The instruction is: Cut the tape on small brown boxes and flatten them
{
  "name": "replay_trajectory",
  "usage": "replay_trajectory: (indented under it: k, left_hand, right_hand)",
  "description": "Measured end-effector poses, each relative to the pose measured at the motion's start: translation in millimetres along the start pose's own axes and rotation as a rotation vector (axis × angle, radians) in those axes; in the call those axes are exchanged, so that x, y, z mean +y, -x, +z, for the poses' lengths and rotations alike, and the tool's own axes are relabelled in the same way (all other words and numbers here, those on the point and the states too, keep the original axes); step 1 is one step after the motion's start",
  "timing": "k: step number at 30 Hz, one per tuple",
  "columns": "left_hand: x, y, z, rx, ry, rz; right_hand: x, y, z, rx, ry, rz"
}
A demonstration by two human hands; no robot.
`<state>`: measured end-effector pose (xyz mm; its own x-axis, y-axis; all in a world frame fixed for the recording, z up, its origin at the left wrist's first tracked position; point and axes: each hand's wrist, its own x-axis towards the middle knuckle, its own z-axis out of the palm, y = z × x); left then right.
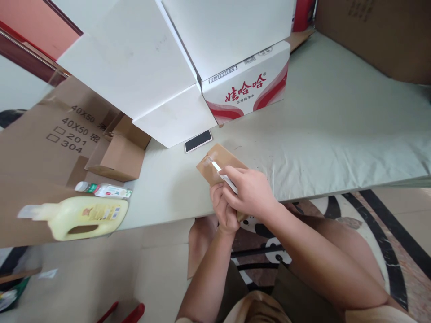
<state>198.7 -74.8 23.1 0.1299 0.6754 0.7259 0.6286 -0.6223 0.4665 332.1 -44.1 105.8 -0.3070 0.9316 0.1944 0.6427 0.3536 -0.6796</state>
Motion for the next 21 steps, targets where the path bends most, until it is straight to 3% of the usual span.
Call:
replay_trajectory:
  k: [21]
  left_hand:
    - [-1.1, 0.9, 0.1, 0.002, -0.012, -0.006]
  right_hand:
    - [-0.5, -0.1, -1.7, -0.018, -0.021, 0.01]
